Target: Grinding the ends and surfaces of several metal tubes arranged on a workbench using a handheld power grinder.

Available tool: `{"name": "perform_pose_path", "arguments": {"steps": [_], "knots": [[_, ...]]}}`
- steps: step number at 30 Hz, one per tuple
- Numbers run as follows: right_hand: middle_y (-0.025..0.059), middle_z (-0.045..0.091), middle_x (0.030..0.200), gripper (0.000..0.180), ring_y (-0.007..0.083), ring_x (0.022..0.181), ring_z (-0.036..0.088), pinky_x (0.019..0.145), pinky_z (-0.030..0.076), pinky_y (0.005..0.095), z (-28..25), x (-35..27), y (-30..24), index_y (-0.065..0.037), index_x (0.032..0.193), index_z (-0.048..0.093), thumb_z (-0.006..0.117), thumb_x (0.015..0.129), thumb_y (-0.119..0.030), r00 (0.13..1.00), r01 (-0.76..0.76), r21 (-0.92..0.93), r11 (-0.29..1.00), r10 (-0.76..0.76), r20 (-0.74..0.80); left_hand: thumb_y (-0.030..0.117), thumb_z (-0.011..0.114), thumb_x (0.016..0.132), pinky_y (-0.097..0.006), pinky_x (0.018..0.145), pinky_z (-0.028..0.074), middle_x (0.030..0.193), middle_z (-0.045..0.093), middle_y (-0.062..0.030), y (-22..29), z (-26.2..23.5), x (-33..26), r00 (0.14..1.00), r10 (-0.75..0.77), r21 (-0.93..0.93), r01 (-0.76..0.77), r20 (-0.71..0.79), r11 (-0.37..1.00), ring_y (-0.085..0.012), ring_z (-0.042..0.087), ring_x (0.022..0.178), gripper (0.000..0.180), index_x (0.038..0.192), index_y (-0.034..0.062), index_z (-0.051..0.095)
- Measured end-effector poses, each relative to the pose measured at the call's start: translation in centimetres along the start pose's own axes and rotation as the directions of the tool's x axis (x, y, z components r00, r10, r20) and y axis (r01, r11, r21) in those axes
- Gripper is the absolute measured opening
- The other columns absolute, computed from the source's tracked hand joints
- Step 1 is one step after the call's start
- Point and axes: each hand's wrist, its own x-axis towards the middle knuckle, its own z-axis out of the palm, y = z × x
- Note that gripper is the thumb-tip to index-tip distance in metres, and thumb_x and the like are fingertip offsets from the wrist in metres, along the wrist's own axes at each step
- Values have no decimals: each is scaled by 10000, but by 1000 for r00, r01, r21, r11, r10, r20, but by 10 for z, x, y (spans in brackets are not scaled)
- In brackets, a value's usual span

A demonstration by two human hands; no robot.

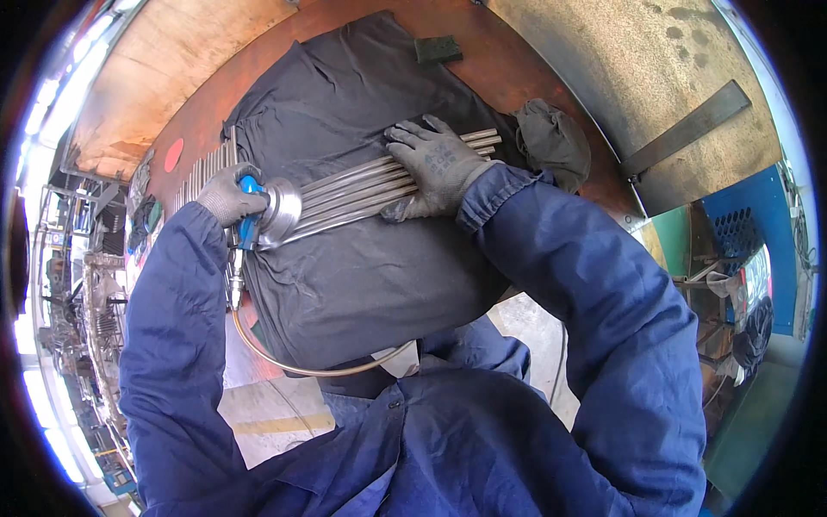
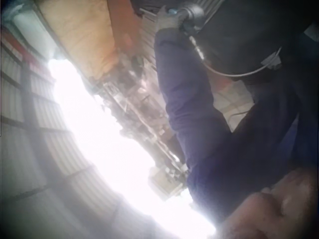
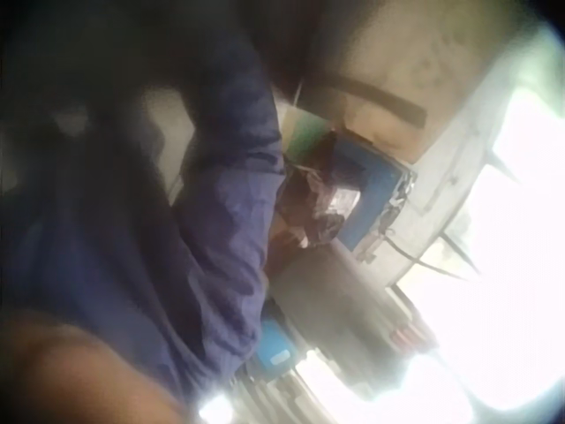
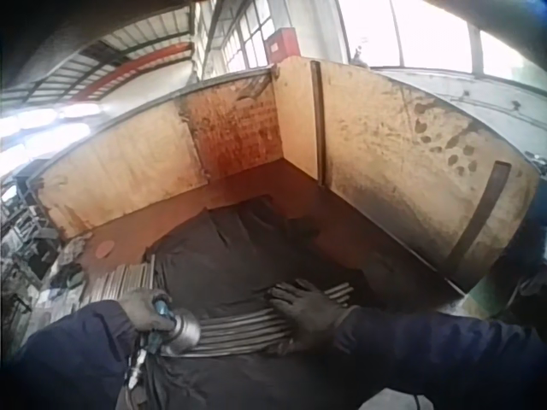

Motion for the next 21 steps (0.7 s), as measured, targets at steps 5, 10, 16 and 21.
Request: {"name": "perform_pose_path", "arguments": {"steps": [5,10,16,21], "knots": [[228,469,1490,1020,365,1440,385,1202,240,552,2,0,1,19,1393,512,682,744,-750,1000,-4,-10,1000,4,14,294,785,662,-353,811,540,930,701,-150,12,1,-2,999,36,11,-37,28,999,-238,685,864,544,1115,14,675],[218,464,1501,1016,366,1449,371,1204,232,553,1,2,1,10,1408,505,681,750,-744,999,-14,15,1000,13,32,250,786,666,-339,792,541,905,684,-130,19,3,-3,999,39,-9,-39,7,999,-200,661,831,511,1096,2,669],[207,466,1504,988,364,1454,365,1205,224,557,0,0,2,3,1404,513,673,767,-734,999,-5,18,1000,5,43,239,789,670,-353,807,546,922,699,-140,24,5,-14,995,100,48,-101,19,994,-221,685,855,507,1101,-1,669],[199,462,1508,968,358,1459,358,1210,215,553,1,-1,4,5,1408,508,654,792,-728,999,7,3,1000,-7,48,232,793,667,-358,814,546,931,701,-144,20,4,-17,999,43,63,-43,13,997,-226,690,866,503,1096,2,669]]}}
